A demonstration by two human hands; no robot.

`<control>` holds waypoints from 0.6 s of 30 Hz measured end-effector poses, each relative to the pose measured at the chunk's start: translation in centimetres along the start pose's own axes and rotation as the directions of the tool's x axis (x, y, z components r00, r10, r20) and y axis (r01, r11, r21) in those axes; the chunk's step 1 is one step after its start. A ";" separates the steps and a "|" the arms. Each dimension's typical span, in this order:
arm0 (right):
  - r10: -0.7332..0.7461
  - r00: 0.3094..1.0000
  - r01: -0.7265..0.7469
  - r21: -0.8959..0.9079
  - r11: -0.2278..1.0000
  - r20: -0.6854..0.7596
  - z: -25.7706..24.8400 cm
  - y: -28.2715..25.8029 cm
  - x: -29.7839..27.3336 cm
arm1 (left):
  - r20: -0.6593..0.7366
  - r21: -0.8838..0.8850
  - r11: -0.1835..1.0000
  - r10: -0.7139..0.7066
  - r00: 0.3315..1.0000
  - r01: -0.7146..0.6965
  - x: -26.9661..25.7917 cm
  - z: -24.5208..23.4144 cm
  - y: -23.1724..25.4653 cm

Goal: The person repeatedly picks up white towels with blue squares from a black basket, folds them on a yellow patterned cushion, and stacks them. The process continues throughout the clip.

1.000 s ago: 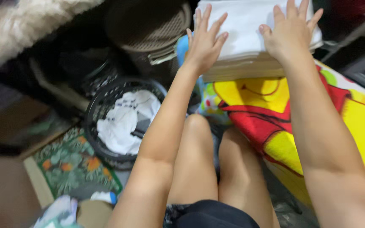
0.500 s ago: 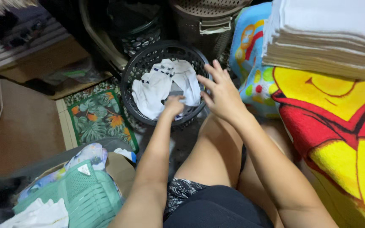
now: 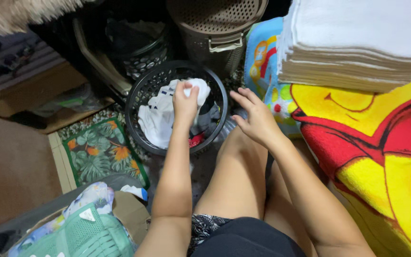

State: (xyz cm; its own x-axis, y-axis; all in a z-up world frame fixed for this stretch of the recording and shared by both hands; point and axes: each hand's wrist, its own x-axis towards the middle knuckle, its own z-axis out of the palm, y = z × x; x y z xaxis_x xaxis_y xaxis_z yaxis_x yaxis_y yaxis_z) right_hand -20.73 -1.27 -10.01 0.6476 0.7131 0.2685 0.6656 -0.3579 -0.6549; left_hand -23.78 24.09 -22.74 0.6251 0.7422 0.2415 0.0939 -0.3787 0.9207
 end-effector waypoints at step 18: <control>0.467 0.799 -0.013 0.766 0.643 -0.379 -19.0 -1.5 -17.1 | 0.886 -0.425 0.705 0.453 0.102 0.568 -10.4 1.2 27.4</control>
State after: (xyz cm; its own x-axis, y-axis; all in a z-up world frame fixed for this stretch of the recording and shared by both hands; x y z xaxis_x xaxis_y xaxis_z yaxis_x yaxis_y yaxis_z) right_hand -25.73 -24.37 -0.18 0.9686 0.1747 0.1767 0.1360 0.2225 -0.9654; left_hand -26.82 5.33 -0.40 0.7925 -0.5857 0.1700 0.0913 0.3895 0.9165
